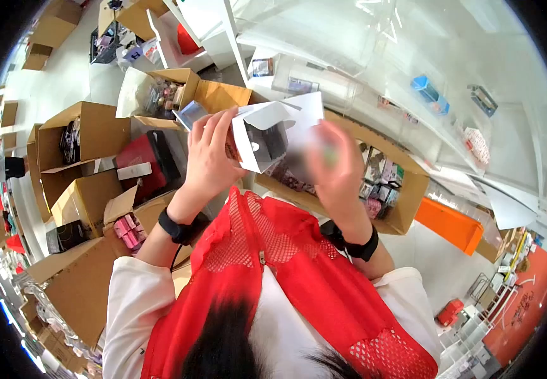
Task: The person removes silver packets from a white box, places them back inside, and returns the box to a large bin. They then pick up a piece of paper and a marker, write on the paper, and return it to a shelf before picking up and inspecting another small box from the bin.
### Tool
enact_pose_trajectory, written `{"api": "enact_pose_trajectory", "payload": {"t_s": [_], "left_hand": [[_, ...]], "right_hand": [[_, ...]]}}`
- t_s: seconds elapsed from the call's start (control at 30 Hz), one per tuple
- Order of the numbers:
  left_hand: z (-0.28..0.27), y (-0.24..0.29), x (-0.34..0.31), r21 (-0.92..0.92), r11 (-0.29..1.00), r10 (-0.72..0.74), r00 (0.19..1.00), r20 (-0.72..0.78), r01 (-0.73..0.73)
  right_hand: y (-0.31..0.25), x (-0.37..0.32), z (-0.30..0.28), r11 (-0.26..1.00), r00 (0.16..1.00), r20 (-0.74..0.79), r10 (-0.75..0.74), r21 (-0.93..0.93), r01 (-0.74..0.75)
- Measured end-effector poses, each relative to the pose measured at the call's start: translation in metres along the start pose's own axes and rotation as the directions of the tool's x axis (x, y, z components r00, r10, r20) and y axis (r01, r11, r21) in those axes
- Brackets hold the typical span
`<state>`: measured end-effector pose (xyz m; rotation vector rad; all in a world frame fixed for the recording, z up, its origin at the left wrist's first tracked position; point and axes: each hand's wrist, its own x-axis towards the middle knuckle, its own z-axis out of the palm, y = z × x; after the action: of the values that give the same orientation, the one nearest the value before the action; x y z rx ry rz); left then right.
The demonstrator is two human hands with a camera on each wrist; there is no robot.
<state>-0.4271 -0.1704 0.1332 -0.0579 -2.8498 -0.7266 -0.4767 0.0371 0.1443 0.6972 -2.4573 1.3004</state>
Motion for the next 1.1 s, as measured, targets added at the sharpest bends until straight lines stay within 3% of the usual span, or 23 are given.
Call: {"api": "enact_pose_trajectory", "payload": {"t_s": [0.03, 0.1, 0.13, 0.23, 0.27, 0.3, 0.37, 0.4, 0.43, 0.5, 0.6, 0.63, 0.73, 0.83, 0.87, 0.97, 1.0, 1.1], "left_hand": [[-0.006, 0.004, -0.003, 0.039, 0.999, -0.012, 1.0, 0.009, 0.011], [-0.017, 0.012, -0.007, 0.082, 0.996, 0.022, 1.0, -0.009, -0.021], [-0.022, 0.017, -0.009, 0.109, 0.993, 0.057, 0.998, -0.017, -0.055], [-0.035, 0.028, -0.017, 0.188, 0.968, 0.168, 0.986, -0.008, -0.163], [-0.039, 0.032, -0.022, 0.171, 0.97, 0.18, 0.983, -0.025, -0.174], [-0.043, 0.034, -0.024, 0.156, 0.97, 0.198, 0.979, -0.057, -0.187], [-0.05, 0.033, -0.03, 0.132, 0.968, 0.221, 0.973, -0.064, -0.211], [-0.054, 0.032, -0.036, 0.12, 0.968, 0.228, 0.972, -0.065, -0.219], [-0.057, 0.031, -0.041, 0.12, 0.963, 0.249, 0.967, -0.055, -0.241], [-0.062, 0.026, -0.052, 0.119, 0.953, 0.286, 0.957, -0.044, -0.279], [-0.074, 0.014, -0.068, 0.238, 0.893, 0.405, 0.913, -0.053, -0.383], [-0.077, 0.009, -0.073, 0.271, 0.877, 0.426, 0.903, -0.06, -0.396], [-0.088, -0.017, -0.088, 0.249, 0.919, 0.332, 0.941, -0.068, -0.306], [-0.107, -0.044, -0.103, 0.158, 0.966, 0.221, 0.972, -0.081, -0.206], [-0.112, -0.053, -0.109, 0.139, 0.971, 0.209, 0.975, -0.079, -0.197], [-0.121, -0.066, -0.125, 0.082, 0.977, 0.201, 0.976, -0.086, -0.194], [-0.121, -0.07, -0.13, 0.032, 0.973, 0.231, 0.968, -0.096, -0.229], [-0.123, -0.07, -0.137, -0.07, 0.946, 0.311, 0.946, -0.093, -0.318]], "right_hand": [[-0.006, -0.002, 0.003, 0.994, 0.999, 0.051, 0.017, 0.11, -0.023], [-0.016, -0.004, 0.005, 1.0, 0.984, 0.176, 0.025, 0.004, -0.026], [-0.019, -0.006, 0.009, 0.939, 0.946, 0.264, 0.187, 0.234, -0.251], [-0.015, -0.008, 0.011, 0.845, 0.837, 0.476, 0.269, 0.301, -0.442], [-0.012, -0.008, 0.012, 0.892, 0.847, 0.458, 0.272, 0.212, -0.4], [-0.035, 0.002, -0.001, 0.752, 0.732, 0.576, 0.364, 0.281, -0.596], [-0.036, -0.004, 0.002, 0.766, 0.778, 0.536, 0.327, 0.331, -0.551], [-0.047, -0.002, -0.002, 0.727, 0.671, 0.591, 0.447, 0.197, -0.658], [-0.039, -0.001, 0.004, 0.712, 0.633, 0.686, 0.359, 0.238, -0.661], [-0.046, -0.005, 0.011, 0.76, 0.621, 0.732, 0.281, 0.225, -0.609], [-0.066, -0.018, 0.037, 0.851, 0.728, 0.601, 0.328, 0.146, -0.504], [-0.069, -0.023, 0.05, 0.816, 0.74, 0.565, 0.364, 0.191, -0.546], [-0.083, -0.038, 0.072, 0.716, 0.786, 0.456, 0.416, 0.369, -0.593], [-0.115, -0.041, 0.052, 0.878, 0.885, 0.172, 0.432, 0.144, -0.457], [-0.111, -0.045, 0.05, 0.857, 0.913, 0.149, 0.38, 0.313, -0.409], [-0.152, -0.055, 0.026, 0.851, 0.916, 0.12, 0.382, 0.342, -0.4], [-0.156, -0.06, 0.025, 0.894, 0.935, 0.081, 0.346, 0.273, -0.355], [-0.18, -0.075, 0.031, 0.834, 0.898, -0.034, 0.44, 0.386, -0.394]]}}
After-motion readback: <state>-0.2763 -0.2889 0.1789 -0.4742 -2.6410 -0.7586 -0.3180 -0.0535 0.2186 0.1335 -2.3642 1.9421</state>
